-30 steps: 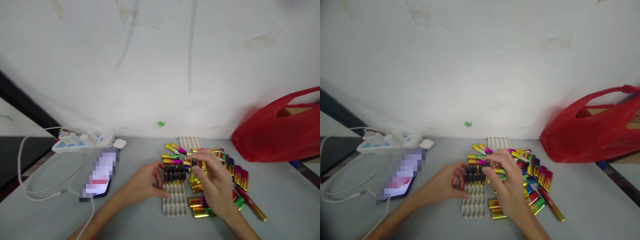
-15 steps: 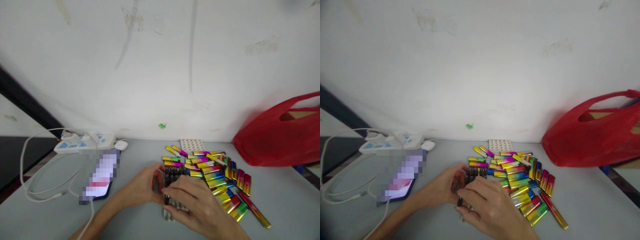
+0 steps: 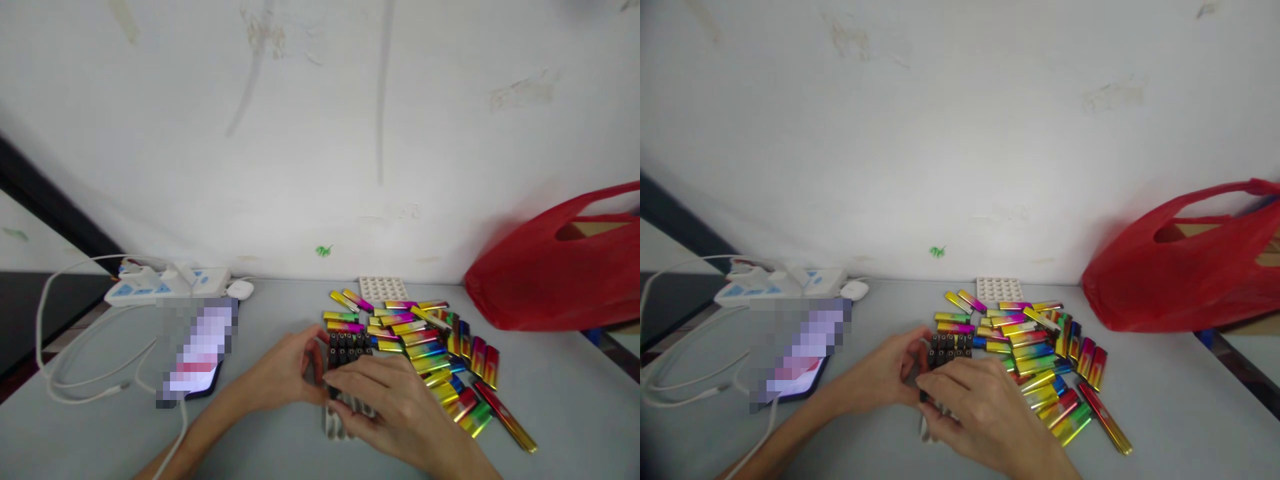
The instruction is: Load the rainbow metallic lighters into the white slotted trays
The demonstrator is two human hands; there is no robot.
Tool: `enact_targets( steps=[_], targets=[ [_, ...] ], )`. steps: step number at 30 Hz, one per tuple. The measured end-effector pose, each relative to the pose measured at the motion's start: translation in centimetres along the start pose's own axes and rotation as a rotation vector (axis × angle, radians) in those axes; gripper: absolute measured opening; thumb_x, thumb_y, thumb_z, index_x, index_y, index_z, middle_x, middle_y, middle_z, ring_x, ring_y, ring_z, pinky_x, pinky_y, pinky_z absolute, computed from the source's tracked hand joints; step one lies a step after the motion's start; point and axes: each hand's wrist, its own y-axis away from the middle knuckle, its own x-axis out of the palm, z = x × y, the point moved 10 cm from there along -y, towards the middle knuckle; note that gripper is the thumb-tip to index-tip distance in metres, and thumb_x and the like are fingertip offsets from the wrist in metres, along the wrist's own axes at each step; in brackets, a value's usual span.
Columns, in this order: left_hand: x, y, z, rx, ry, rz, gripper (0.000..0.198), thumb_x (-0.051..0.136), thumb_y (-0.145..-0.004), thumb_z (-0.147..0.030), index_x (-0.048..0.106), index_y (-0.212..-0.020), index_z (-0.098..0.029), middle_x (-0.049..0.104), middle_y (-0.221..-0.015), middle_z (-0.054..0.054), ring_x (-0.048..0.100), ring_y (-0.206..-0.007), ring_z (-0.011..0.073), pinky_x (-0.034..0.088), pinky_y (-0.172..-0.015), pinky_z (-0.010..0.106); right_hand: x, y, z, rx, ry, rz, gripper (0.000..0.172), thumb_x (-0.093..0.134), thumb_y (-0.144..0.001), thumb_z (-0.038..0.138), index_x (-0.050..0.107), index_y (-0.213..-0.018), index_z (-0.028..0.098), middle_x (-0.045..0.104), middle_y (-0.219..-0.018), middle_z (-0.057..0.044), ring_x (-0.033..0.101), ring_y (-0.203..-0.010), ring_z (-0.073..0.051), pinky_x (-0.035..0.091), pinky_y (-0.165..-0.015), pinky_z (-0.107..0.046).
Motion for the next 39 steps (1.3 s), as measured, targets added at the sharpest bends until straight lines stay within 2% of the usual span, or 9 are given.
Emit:
enact_targets(
  steps=[5, 11, 17, 20, 23, 25, 29, 34, 39],
  targets=[
    [0.2, 0.1, -0.5, -0.012, 0.015, 0.016, 0.063, 0.104, -0.069, -0.034, 0.062, -0.115, -0.022, 0.072, -0.089, -0.006, 0.067, -0.079, 0.0155, 0.048, -0.067, 0.024, 0.2, -0.1, -0.5, 0.03, 0.014, 0.045, 0.016, 0.074, -0.105, 0.022, 0.074, -0.122, 0.021, 0.085, -0.101, -0.003, 0.082, -0.088, -0.021, 0.059, -0.078, -0.034],
    [-0.1, 0.2, -0.3, -0.042, -0.017, -0.002, 0.069, 0.103, -0.068, -0.036, 0.06, -0.121, -0.023, 0.072, -0.087, -0.007, 0.062, -0.071, 0.0134, 0.042, -0.06, 0.023, -0.1, -0.4, -0.6, 0.058, 0.014, 0.005, 0.019, 0.073, -0.103, 0.018, 0.076, -0.121, 0.022, 0.08, -0.112, -0.008, 0.078, -0.095, -0.022, 0.057, -0.074, -0.032],
    [0.1, 0.2, -0.2, -0.044, -0.004, 0.02, 0.068, 0.103, -0.069, -0.038, 0.06, -0.119, -0.022, 0.075, -0.09, -0.003, 0.068, -0.077, 0.0167, 0.047, -0.064, 0.025, -0.8, -0.2, -1.2, 0.116, -0.02, -0.07, 0.02, 0.071, -0.102, 0.017, 0.075, -0.121, 0.022, 0.076, -0.11, -0.007, 0.075, -0.095, -0.022, 0.055, -0.079, -0.034],
    [0.0, 0.2, -0.2, -0.059, -0.034, 0.018, 0.074, 0.106, -0.066, -0.04, 0.061, -0.121, -0.021, 0.075, -0.089, -0.003, 0.063, -0.071, 0.0141, 0.042, -0.06, 0.024, -2.0, 0.2, -3.2, 0.245, 0.03, -0.172, 0.018, 0.063, -0.107, 0.015, 0.073, -0.12, 0.022, 0.073, -0.102, -0.006, 0.071, -0.09, -0.022, 0.053, -0.078, -0.034],
    [-0.1, 0.2, -0.3, -0.078, -0.062, 0.023, 0.076, 0.107, -0.065, -0.043, 0.062, -0.122, -0.021, 0.077, -0.09, -0.003, 0.058, -0.066, 0.0116, 0.039, -0.058, 0.023, -3.4, 1.3, -6.8, 0.485, 0.242, -0.217, 0.016, 0.059, -0.109, 0.017, 0.072, -0.118, 0.021, 0.072, -0.104, -0.009, 0.068, -0.095, -0.027, 0.053, -0.086, -0.041],
    [-0.1, 0.2, -0.3, -0.081, -0.061, 0.026, 0.075, 0.106, -0.065, -0.043, 0.061, -0.122, -0.021, 0.078, -0.091, -0.003, 0.059, -0.066, 0.0117, 0.039, -0.058, 0.024, -3.9, 2.0, -9.0, 0.598, 0.424, -0.167, 0.017, 0.062, -0.105, 0.017, 0.073, -0.118, 0.019, 0.072, -0.112, -0.013, 0.065, -0.107, -0.034, 0.051, -0.094, -0.048],
    [-0.3, 0.2, -0.2, -0.085, -0.065, 0.016, 0.076, 0.107, -0.064, -0.043, 0.061, -0.121, -0.021, 0.078, -0.09, -0.003, 0.061, -0.067, 0.0129, 0.04, -0.06, 0.025, -3.1, 2.8, -11.5, 0.641, 0.593, 0.02, 0.026, 0.066, -0.099, 0.009, 0.075, -0.123, 0.014, 0.074, -0.115, -0.016, 0.061, -0.112, -0.038, 0.047, -0.102, -0.054],
    [-0.4, 0.2, -0.3, -0.074, -0.074, 0.01, 0.076, 0.107, -0.064, -0.044, 0.061, -0.121, -0.022, 0.078, -0.09, -0.003, 0.065, -0.07, 0.015, 0.041, -0.061, 0.026, -1.9, 3.2, -12.0, 0.646, 0.697, 0.145, 0.022, 0.07, -0.096, 0.009, 0.076, -0.115, 0.018, 0.078, -0.118, -0.015, 0.062, -0.113, -0.039, 0.044, -0.095, -0.051],
    [-0.3, 0.2, -0.2, -0.084, -0.049, 0.012, 0.077, 0.107, -0.063, -0.044, 0.062, -0.122, -0.022, 0.079, -0.092, -0.002, 0.066, -0.071, 0.0148, 0.043, -0.061, 0.026, -1.4, 3.1, -11.8, 0.635, 0.704, 0.19, 0.021, 0.068, -0.098, 0.006, 0.077, -0.111, 0.021, 0.079, -0.114, -0.013, 0.065, -0.111, -0.037, 0.041, -0.094, -0.051]
  ],
)
